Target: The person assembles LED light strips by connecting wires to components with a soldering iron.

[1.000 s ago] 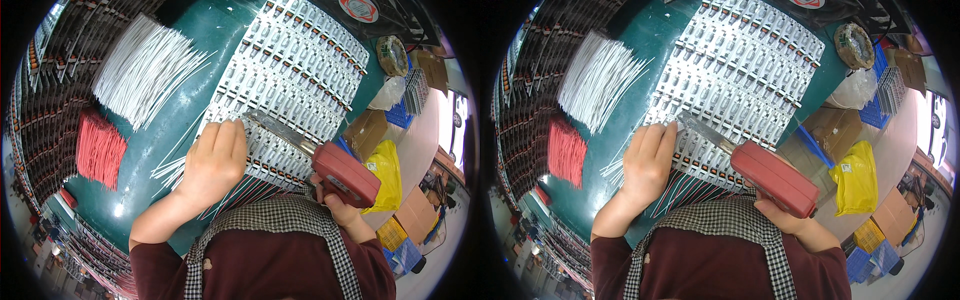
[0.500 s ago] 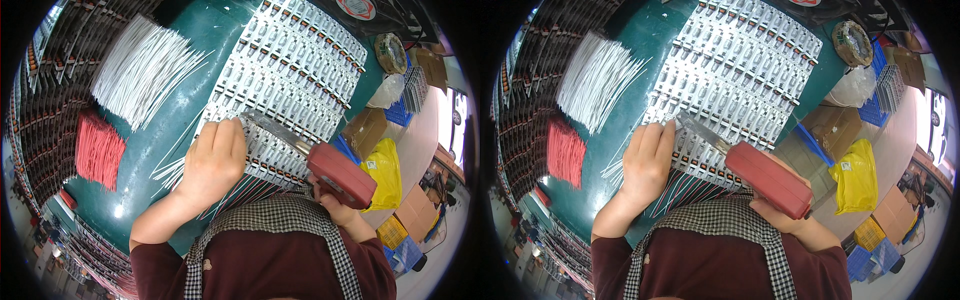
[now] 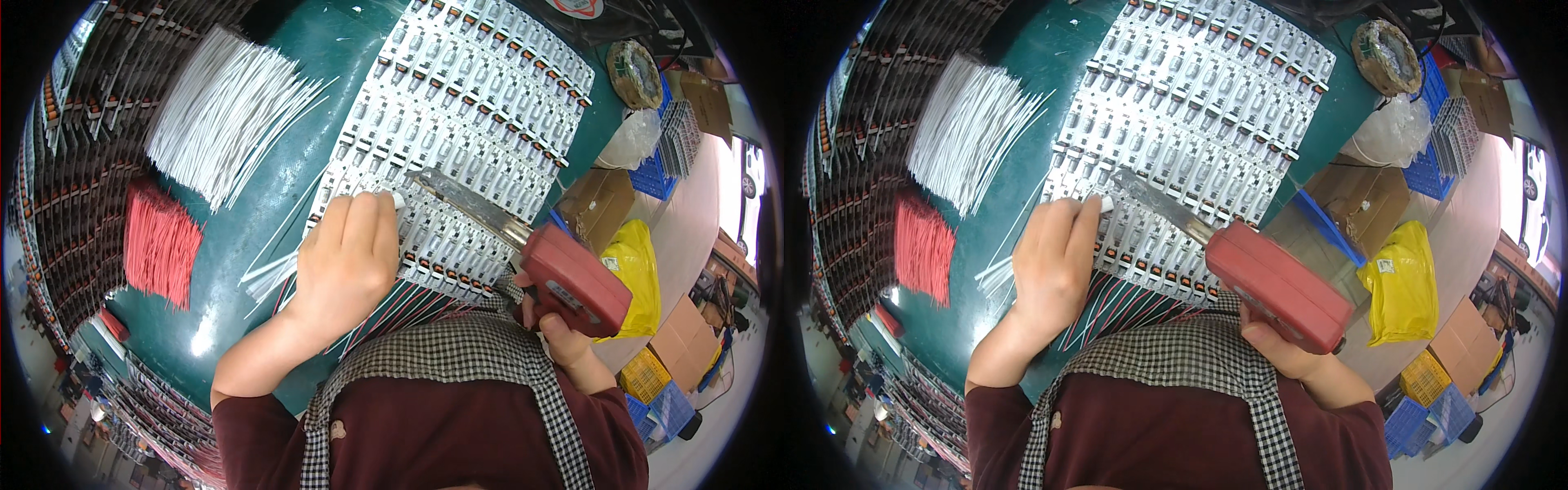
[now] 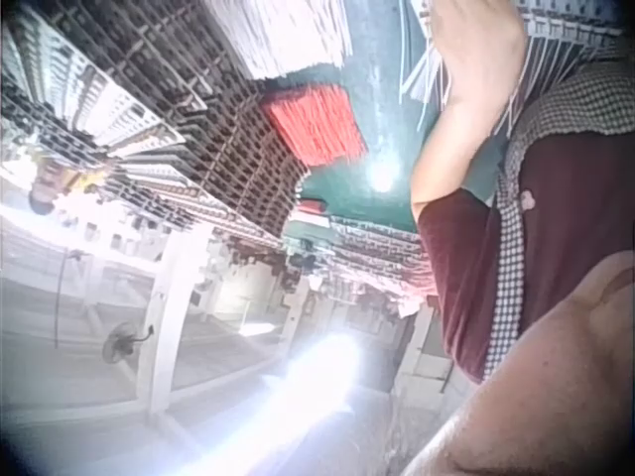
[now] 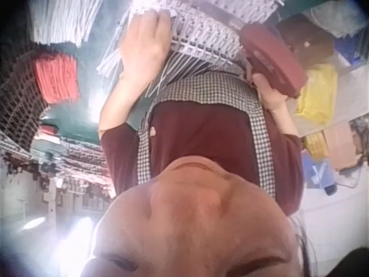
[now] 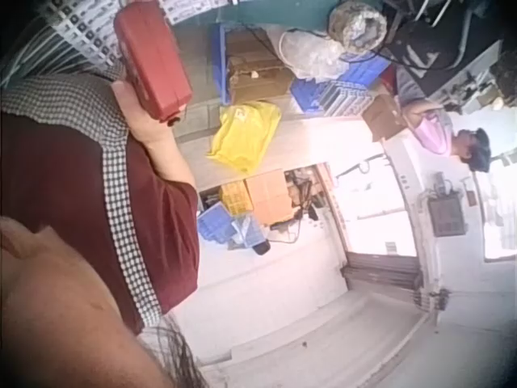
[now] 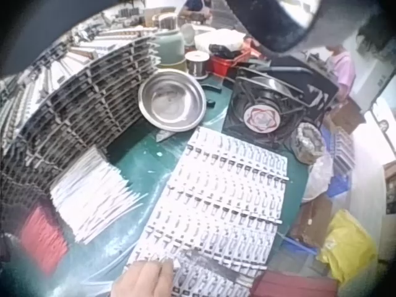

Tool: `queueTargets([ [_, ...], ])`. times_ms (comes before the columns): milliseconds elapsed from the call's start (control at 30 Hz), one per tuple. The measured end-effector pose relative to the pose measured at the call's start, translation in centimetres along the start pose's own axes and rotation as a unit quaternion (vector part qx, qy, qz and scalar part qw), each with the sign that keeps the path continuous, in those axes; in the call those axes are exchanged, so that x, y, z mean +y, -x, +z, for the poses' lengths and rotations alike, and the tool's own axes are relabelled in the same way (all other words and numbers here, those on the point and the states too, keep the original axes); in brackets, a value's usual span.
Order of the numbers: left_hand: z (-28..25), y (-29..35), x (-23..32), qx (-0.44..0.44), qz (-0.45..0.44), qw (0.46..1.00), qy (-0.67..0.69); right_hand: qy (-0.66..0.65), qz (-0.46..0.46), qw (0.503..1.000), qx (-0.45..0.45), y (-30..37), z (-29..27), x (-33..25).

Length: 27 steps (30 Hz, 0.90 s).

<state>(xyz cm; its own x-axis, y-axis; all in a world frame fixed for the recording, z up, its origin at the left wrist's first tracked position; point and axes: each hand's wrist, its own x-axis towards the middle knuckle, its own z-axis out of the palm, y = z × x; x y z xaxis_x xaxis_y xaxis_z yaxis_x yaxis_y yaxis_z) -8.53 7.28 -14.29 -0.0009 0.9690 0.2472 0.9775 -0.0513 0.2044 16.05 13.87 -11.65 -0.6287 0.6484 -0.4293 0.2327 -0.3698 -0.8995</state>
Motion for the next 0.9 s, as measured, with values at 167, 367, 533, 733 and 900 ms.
queueTargets([
  [167,0.2,0.4,0.6,-0.028,-0.022,0.998,0.046,0.001,-0.009,1.000,0.005,0.0,-0.3,0.6],
  [367,0.1,0.2,0.7,-0.029,-0.015,0.999,0.040,-0.068,0.004,0.997,-0.043,0.0,-0.5,0.3],
  [533,0.3,0.2,0.9,-0.029,-0.015,0.999,0.023,-0.064,-0.004,0.997,-0.049,-0.2,-0.6,0.6],
  [733,0.3,0.2,0.8,-0.035,-0.012,0.999,0.014,0.068,0.000,0.997,-0.028,0.1,-1.1,0.8],
  [900,0.3,0.2,0.9,-0.039,-0.021,0.999,0.019,0.078,-0.022,0.996,-0.031,0.1,-0.8,0.7],
])
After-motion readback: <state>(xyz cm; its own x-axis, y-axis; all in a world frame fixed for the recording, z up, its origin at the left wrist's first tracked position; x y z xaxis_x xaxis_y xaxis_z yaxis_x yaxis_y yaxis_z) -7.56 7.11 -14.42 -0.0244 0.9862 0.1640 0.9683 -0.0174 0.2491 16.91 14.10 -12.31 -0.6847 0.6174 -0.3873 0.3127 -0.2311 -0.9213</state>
